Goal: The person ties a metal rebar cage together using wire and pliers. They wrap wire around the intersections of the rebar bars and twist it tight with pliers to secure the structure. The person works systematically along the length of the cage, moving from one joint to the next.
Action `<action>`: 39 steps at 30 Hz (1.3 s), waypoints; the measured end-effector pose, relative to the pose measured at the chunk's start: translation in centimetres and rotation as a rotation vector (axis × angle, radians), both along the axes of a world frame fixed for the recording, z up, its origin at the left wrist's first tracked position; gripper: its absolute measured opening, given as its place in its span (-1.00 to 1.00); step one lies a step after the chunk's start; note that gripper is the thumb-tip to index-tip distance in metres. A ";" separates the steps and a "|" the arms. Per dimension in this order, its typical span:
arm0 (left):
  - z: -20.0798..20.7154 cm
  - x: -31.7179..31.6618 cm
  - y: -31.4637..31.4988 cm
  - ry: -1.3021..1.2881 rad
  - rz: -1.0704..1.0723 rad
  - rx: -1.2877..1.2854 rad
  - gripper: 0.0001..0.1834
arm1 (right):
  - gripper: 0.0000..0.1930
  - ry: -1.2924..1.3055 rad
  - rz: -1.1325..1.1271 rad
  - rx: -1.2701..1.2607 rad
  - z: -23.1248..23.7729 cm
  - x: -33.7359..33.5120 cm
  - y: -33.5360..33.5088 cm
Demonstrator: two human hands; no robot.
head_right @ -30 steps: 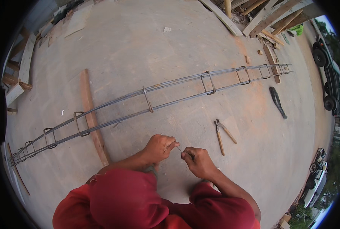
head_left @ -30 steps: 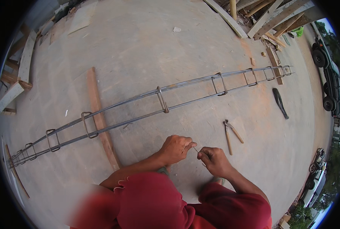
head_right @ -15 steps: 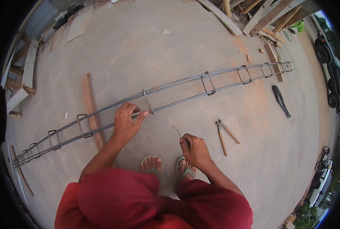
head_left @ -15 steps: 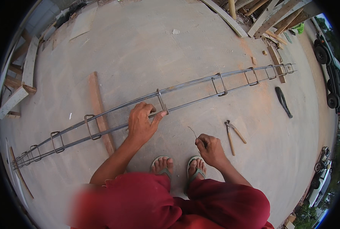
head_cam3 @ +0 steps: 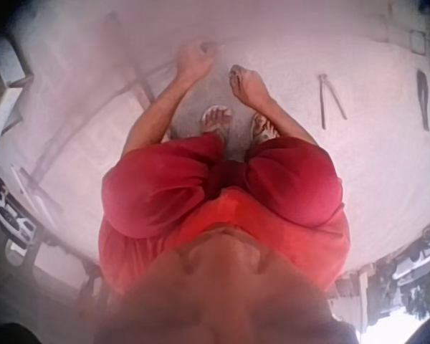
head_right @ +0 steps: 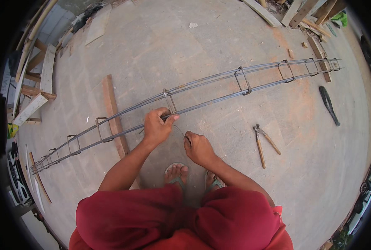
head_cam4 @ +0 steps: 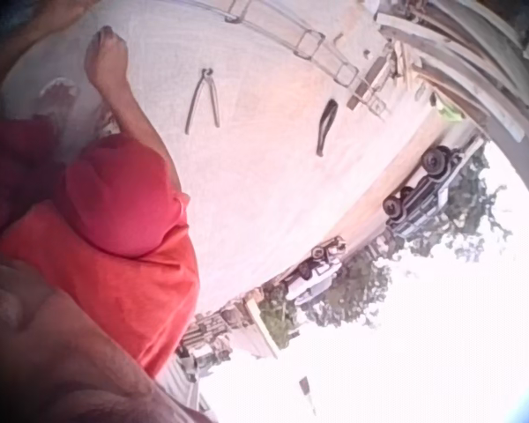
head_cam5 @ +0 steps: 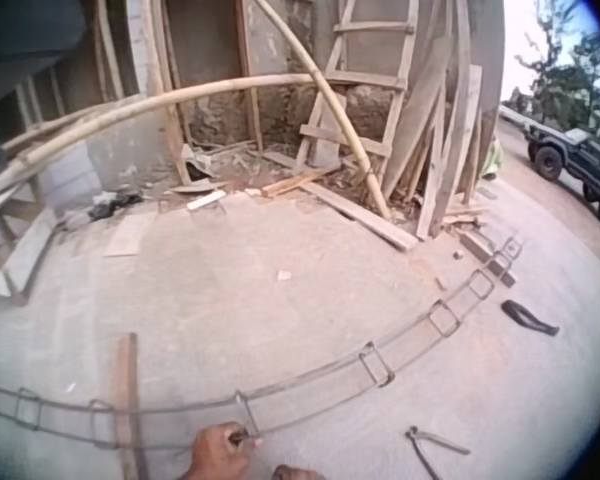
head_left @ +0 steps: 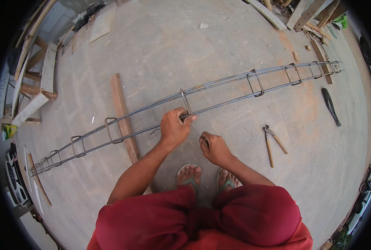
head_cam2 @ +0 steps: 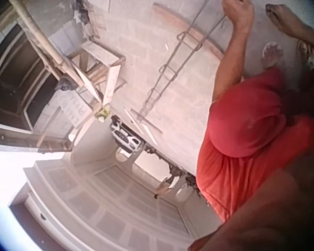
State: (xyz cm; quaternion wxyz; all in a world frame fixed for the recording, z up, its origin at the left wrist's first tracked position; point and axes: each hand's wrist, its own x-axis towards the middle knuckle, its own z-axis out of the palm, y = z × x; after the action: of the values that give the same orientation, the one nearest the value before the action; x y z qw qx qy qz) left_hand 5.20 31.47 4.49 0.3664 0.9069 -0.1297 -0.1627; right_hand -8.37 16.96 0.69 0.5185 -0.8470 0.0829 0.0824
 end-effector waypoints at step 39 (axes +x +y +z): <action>0.2 4.9 0.5 0.624 0.118 -0.269 -0.77 | -0.78 0.100 -0.291 0.445 -0.9 4.9 1.3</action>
State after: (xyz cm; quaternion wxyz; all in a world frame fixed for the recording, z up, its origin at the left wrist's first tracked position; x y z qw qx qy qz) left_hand 10.06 31.96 4.67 0.5136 0.7629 0.0210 -0.3921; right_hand -3.48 18.26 -0.24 0.6937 -0.6862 0.2091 0.0652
